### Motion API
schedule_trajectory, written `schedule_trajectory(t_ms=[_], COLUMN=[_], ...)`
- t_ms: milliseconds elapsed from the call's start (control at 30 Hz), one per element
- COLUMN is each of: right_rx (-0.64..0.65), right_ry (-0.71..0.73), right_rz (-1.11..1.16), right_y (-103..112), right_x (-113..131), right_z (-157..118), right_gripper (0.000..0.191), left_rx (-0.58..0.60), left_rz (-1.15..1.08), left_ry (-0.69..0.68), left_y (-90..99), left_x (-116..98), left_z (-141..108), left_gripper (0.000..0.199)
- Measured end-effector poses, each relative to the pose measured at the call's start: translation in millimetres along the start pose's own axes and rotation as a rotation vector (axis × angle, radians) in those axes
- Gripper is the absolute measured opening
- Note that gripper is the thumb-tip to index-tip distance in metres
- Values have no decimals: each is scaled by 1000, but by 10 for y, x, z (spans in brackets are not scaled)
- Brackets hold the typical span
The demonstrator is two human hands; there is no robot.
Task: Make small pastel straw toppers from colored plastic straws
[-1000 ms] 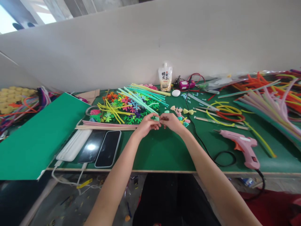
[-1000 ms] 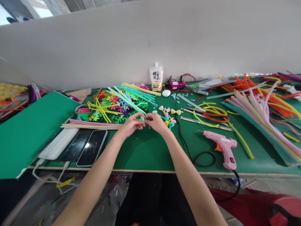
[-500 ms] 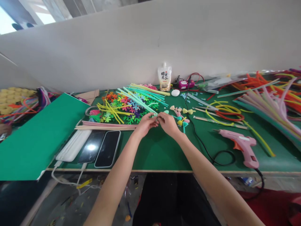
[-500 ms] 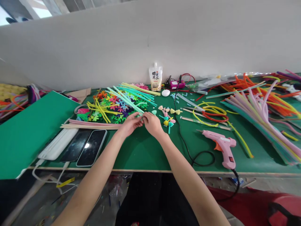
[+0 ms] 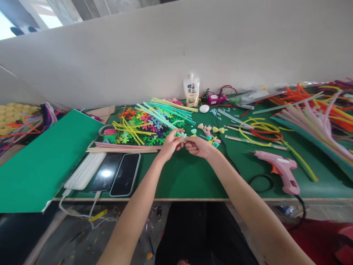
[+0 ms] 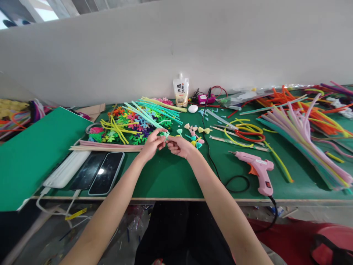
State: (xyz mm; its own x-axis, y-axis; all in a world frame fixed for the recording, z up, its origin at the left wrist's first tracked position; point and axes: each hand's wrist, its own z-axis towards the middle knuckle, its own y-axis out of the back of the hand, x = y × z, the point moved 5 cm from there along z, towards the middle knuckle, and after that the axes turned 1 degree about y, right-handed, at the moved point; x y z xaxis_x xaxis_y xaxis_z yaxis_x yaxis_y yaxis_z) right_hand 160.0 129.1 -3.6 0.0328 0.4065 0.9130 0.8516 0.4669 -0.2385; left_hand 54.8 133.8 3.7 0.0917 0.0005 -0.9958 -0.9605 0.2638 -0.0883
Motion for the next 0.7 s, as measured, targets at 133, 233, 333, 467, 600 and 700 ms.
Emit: schedule_trajectory(t_ms=[133, 233, 333, 467, 600, 700], right_rx=[-61, -174, -304, -372, -261, -110], right_ry=[71, 183, 314, 374, 251, 130], right_rz=[21, 6, -23, -19, 39, 96], right_y=[-15, -3, 16, 10, -31, -71], right_x=[0, 14, 36, 35, 8, 4], right_z=[22, 16, -4, -5, 22, 16], right_gripper=[25, 19, 16, 14, 22, 27], left_rx=[-9, -31, -52, -58, -77, -65], left_rz=[-7, -49, -152, -262, -226, -201], left_ry=[0, 26, 74, 92, 66, 38], left_y=[-2, -5, -6, -8, 3, 4], left_x=[-4, 2, 33, 53, 27, 4], left_z=[0, 3, 9, 16, 12, 5], left_gripper=[35, 34, 37, 41, 46, 47])
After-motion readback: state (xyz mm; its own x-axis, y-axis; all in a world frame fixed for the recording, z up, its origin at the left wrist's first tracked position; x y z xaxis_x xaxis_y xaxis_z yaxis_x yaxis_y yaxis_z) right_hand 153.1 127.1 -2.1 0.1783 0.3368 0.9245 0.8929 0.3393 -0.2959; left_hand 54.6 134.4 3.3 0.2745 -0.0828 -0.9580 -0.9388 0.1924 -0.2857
